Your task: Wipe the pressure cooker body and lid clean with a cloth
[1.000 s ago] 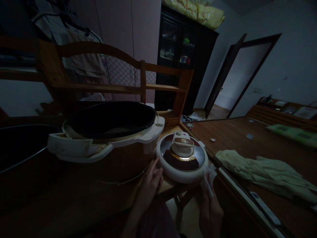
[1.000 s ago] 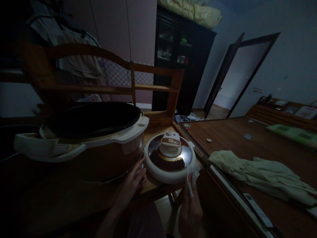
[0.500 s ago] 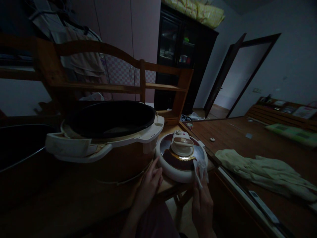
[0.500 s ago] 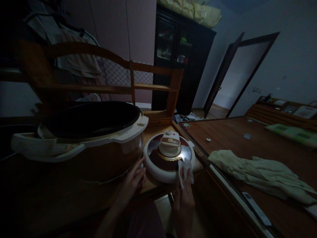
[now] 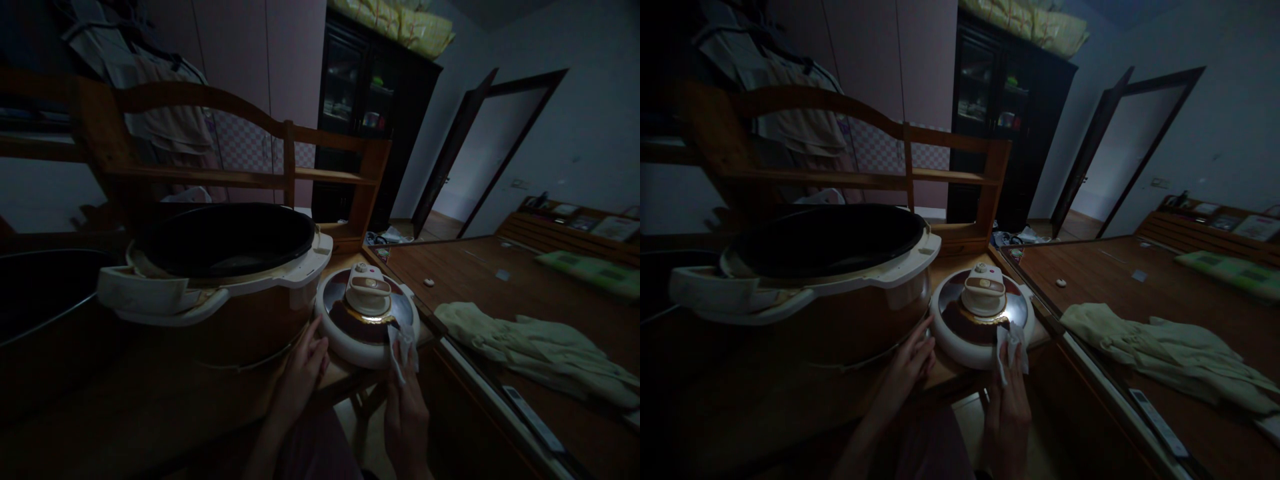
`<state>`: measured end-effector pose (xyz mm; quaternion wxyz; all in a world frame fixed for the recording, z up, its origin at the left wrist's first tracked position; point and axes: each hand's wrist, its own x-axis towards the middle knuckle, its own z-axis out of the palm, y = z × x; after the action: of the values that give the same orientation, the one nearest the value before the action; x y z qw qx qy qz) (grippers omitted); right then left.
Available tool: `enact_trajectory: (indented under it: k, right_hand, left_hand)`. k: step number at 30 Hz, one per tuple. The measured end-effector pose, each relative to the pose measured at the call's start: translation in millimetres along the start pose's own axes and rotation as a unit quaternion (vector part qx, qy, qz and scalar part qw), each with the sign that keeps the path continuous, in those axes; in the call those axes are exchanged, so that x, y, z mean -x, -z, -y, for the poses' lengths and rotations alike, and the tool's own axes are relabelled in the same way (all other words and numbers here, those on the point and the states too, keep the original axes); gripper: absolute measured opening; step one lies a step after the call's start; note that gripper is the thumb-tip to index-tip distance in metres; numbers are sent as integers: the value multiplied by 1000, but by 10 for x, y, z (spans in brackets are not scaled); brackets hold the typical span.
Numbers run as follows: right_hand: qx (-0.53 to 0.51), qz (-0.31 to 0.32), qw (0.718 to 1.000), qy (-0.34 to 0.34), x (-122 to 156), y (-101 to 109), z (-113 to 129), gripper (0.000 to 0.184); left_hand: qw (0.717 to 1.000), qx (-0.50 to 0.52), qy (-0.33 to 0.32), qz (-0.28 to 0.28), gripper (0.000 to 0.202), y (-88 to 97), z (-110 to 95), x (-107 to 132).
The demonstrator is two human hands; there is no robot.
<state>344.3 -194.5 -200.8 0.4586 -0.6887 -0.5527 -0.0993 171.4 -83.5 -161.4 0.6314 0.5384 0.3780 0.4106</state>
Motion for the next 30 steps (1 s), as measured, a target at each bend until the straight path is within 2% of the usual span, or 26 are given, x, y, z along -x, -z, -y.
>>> enact_trajectory:
  k: [10,20,30]
  right_hand:
    - [28,-1,999,15,-13,10,40,55]
    - [-14,5,1000,12,117,-79,-12,54]
    - [-18,16,999,46,114,-68,105,57]
  left_hand:
    - [1000,-14,-1,-5,72,16,71,-36]
    - [1000,-14,-2,1,72,20,64,-34]
    - [1000,5,0,-4,74,13,72,-35]
